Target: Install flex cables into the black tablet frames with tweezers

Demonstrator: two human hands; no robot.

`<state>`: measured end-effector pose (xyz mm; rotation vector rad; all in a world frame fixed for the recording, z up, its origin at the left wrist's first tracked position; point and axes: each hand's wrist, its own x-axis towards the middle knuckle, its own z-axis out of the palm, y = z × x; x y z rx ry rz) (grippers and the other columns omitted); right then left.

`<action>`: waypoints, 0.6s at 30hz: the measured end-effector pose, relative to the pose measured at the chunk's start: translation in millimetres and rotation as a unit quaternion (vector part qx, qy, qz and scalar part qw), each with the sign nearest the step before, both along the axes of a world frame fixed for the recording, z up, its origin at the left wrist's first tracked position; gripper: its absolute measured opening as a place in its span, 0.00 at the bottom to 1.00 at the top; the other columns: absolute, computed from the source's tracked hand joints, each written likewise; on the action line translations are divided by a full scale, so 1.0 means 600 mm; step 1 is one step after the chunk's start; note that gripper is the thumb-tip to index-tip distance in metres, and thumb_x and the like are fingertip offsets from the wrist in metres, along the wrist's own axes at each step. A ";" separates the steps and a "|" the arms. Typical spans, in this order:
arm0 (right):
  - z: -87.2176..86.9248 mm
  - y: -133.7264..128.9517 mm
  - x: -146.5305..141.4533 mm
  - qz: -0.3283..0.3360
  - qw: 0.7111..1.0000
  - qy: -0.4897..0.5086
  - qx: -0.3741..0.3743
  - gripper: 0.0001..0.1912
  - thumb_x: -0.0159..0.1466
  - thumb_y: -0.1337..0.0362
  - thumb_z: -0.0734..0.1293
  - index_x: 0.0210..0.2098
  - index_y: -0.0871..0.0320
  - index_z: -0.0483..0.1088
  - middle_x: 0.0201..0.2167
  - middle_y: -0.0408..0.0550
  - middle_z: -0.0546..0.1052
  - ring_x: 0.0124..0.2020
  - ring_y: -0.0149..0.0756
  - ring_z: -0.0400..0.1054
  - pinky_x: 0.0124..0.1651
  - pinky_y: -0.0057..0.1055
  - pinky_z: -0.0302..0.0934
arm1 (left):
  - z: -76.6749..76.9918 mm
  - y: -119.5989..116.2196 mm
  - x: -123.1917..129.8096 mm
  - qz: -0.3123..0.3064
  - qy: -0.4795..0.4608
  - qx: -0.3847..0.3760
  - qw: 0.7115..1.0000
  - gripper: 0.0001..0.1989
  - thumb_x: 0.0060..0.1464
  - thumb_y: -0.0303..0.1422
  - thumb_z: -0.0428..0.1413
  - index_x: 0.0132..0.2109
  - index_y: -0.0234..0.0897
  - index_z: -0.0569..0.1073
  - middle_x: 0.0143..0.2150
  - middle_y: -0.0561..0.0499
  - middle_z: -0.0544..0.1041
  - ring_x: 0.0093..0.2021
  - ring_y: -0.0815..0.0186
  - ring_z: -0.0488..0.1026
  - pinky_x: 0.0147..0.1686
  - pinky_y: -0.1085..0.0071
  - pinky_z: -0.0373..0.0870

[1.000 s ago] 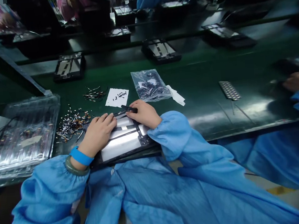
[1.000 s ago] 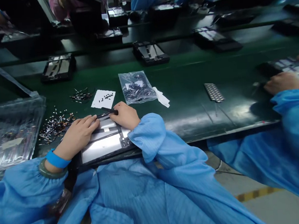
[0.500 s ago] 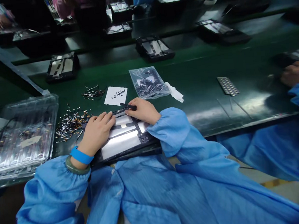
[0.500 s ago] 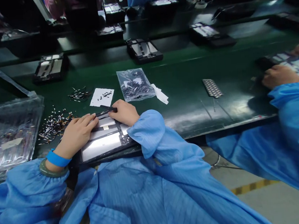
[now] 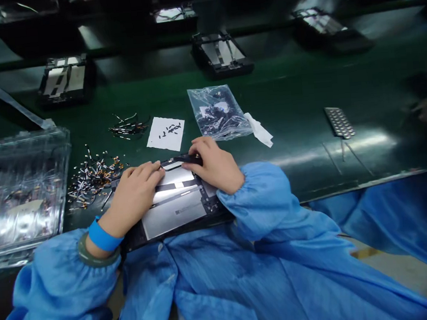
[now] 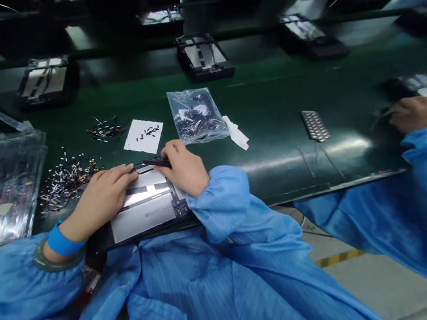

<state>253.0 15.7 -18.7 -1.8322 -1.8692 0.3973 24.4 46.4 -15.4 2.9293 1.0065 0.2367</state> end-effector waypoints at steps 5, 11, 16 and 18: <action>0.001 -0.045 0.046 -0.119 0.991 0.048 0.042 0.18 0.62 0.50 0.65 0.44 0.57 0.70 0.45 0.54 0.74 0.43 0.44 0.71 0.39 0.38 0.65 | -0.006 0.041 0.001 0.096 -0.115 -0.109 0.983 0.15 0.62 0.37 0.51 0.51 0.32 0.68 0.46 0.43 0.73 0.43 0.60 0.74 0.43 0.63 0.73; -0.017 -0.073 0.074 -0.106 0.966 0.167 -0.168 0.23 0.62 0.42 0.60 0.27 0.55 0.67 0.25 0.47 0.74 0.29 0.39 0.68 0.33 0.32 0.59 | 0.009 0.057 0.017 0.093 -0.047 -0.079 0.991 0.14 0.63 0.37 0.47 0.38 0.34 0.74 0.37 0.44 0.73 0.40 0.56 0.73 0.42 0.59 0.71; -0.019 -0.080 0.087 -0.063 0.864 0.405 -0.292 0.34 0.51 0.28 0.60 0.25 0.55 0.58 0.14 0.34 0.56 0.16 0.24 0.48 0.19 0.25 0.42 | 0.077 0.073 -0.016 0.277 -0.292 -0.257 0.879 0.07 0.55 0.36 0.59 0.32 0.38 0.73 0.30 0.51 0.72 0.32 0.64 0.69 0.30 0.69 0.67; -0.023 -0.081 0.093 -0.045 0.832 0.462 -0.304 0.35 0.50 0.27 0.61 0.28 0.56 0.60 0.14 0.33 0.55 0.15 0.23 0.46 0.18 0.23 0.39 | 0.089 0.074 -0.028 0.311 -0.406 -0.380 0.771 0.10 0.55 0.37 0.59 0.29 0.37 0.71 0.24 0.54 0.68 0.26 0.68 0.65 0.23 0.73 0.63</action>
